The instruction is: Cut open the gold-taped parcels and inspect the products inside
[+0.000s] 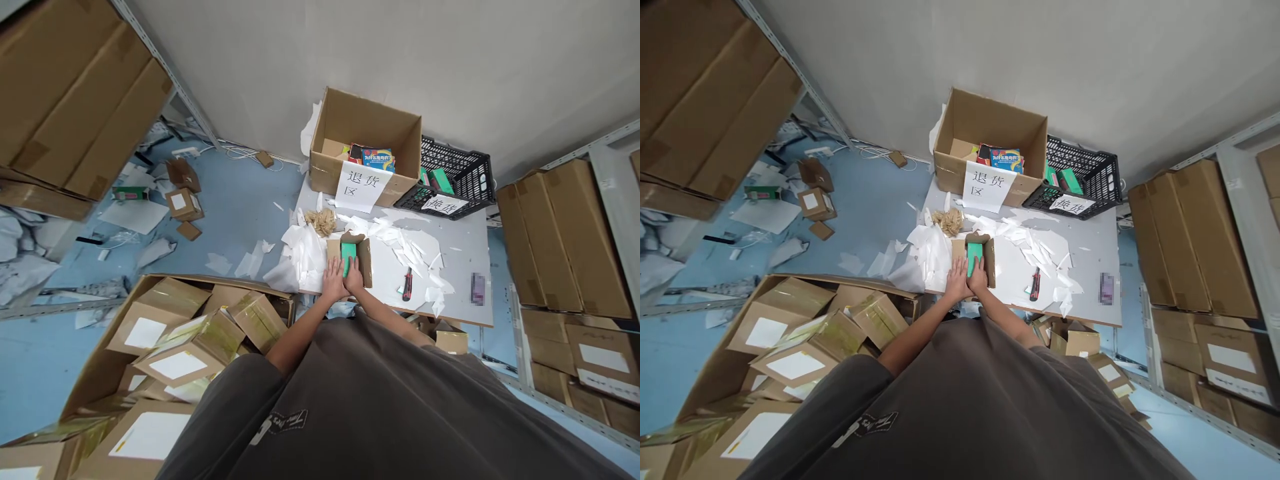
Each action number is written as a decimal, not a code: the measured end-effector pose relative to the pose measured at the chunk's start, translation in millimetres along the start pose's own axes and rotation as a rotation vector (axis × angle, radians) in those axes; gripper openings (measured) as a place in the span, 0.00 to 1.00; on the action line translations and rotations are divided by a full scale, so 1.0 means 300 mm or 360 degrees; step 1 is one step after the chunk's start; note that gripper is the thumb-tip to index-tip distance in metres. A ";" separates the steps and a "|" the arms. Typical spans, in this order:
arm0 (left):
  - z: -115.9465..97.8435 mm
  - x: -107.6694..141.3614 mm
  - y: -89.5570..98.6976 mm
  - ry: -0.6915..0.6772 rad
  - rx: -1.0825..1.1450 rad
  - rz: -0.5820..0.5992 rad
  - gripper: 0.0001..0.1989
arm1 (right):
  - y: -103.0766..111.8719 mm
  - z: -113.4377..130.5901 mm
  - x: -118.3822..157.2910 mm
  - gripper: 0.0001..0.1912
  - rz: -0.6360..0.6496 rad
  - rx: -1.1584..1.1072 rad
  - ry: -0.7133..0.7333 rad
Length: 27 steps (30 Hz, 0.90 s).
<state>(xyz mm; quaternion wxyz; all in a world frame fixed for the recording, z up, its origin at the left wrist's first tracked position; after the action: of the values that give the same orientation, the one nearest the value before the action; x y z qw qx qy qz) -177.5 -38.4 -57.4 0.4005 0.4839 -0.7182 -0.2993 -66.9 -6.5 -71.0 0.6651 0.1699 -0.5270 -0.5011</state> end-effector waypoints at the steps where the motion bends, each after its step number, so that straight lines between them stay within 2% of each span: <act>1: 0.002 -0.001 -0.001 -0.0004 0.0002 0.0011 0.68 | 0.000 0.005 -0.011 0.47 0.0022 0.0009 -0.0089; 4: 0.004 -0.002 -0.003 -0.0001 0.0004 0.0026 0.71 | 0.017 0.033 -0.037 0.48 0.0089 0.0074 -0.0250; 8: -0.004 -0.010 -0.004 0.0102 0.0021 0.0011 0.73 | 0.085 0.075 -0.019 0.46 0.0040 0.0138 -0.0182; 12: -0.003 -0.039 0.018 0.0215 0.0068 -0.0066 0.75 | 0.207 0.119 0.025 0.46 -0.0052 0.0181 -0.0014; 15: 0.015 -0.072 0.066 0.0181 0.0080 -0.0067 0.75 | 0.335 0.144 0.031 0.48 -0.0070 0.0170 0.0073; 17: 0.023 -0.095 0.121 0.0088 0.0067 -0.0081 0.74 | 0.429 0.147 0.026 0.49 -0.0051 0.0156 0.0130; 20: -0.007 -0.124 0.236 -0.0154 0.0023 -0.0278 0.64 | 0.555 0.124 0.028 0.50 0.0008 0.0145 0.0236; 22: -0.074 -0.140 0.311 -0.0455 -0.0025 -0.0405 0.50 | 0.620 0.092 0.047 0.50 0.0063 0.0127 0.0321; 24: -0.169 -0.157 0.363 -0.0789 -0.0060 -0.0404 0.38 | 0.673 0.048 0.078 0.49 0.0091 0.0071 0.0418; 27: -0.318 -0.188 0.405 -0.1093 -0.0058 -0.0322 0.32 | 0.760 -0.048 0.130 0.45 0.0039 -0.0136 0.0527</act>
<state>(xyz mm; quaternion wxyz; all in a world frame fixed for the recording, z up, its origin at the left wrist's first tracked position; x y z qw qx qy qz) -138.5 53.2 73.4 0.1127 0.4165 -0.7539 -0.4954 54.4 56.6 116.0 0.7556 0.2153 -0.3904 -0.4799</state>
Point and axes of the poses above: each hand's wrist, its own x-axis away from the middle knuckle, its own y-axis out of the back of the hand, z = x × y, the point moved 4 cm from there along -x, towards the middle knuckle, and after that the axes turned 4 degrees about -x, right-handed, at the moved point
